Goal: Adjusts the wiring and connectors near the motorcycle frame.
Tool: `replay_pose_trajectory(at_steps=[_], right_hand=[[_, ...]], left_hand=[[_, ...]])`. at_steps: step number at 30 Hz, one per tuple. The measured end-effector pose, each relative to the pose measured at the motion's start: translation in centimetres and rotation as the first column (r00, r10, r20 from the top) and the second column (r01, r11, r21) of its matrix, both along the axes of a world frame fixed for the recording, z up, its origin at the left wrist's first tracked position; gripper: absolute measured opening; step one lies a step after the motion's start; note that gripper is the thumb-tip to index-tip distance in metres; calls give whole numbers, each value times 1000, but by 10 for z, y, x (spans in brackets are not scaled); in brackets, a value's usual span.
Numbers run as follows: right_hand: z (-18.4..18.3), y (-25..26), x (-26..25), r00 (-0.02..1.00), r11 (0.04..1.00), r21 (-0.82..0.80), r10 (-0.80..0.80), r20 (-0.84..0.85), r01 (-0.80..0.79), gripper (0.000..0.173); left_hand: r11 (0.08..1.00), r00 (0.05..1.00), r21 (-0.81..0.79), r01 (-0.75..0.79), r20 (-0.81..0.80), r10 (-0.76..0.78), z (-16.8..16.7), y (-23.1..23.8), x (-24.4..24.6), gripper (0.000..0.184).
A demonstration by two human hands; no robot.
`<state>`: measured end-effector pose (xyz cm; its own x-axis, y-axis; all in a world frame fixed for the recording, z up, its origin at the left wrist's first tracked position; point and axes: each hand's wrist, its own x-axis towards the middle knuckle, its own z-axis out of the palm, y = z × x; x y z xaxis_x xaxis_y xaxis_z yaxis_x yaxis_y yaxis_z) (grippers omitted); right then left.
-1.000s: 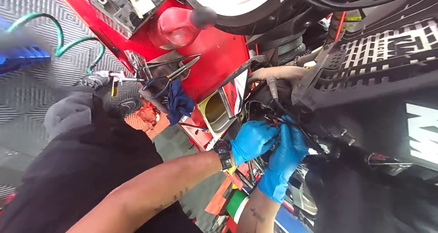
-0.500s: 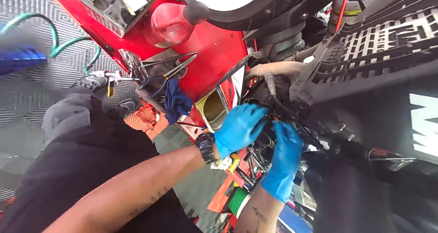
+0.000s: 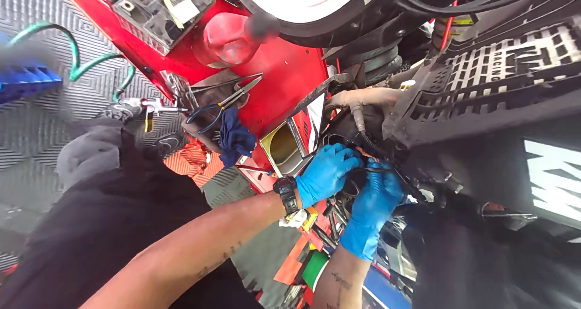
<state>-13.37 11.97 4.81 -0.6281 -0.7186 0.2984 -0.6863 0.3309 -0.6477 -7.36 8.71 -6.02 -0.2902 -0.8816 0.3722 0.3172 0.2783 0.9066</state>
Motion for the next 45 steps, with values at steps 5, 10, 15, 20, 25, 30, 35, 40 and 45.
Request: replay_pose_trajectory(at_steps=[5,10,15,20,25,30,35,40,45], right_hand=[[-5,7,-11,990,990,18,141,-28,-140,16],[-5,13,-17,977,978,-19,210,30,-209,16],[2,13,-11,952,960,16,276,133,-281,22],[-4,17,-19,929,937,-172,331,166,-303,17],[-6,18,-19,906,916,-334,319,279,-220,20],[-4,17,-22,902,918,-330,320,290,-219,20],[-4,14,-18,917,934,-289,292,271,-212,27],[-4,17,-21,905,925,-324,302,300,-201,24],[-5,18,-23,894,913,-374,296,336,-161,26]], left_hand=[[987,999,157,38,-19,-36,11,-9,4,26],[987,985,79,136,93,-144,22,-25,6,20],[989,998,149,-24,58,16,10,-20,3,19],[997,980,45,-66,191,57,-8,-23,22,18],[990,960,-142,23,278,18,-32,6,41,16],[982,972,-165,92,229,-53,-25,29,52,14],[965,975,-211,155,188,-116,-20,37,57,13],[939,949,182,293,-178,-261,-7,13,48,25],[666,887,640,383,-55,-458,21,-24,29,38]])
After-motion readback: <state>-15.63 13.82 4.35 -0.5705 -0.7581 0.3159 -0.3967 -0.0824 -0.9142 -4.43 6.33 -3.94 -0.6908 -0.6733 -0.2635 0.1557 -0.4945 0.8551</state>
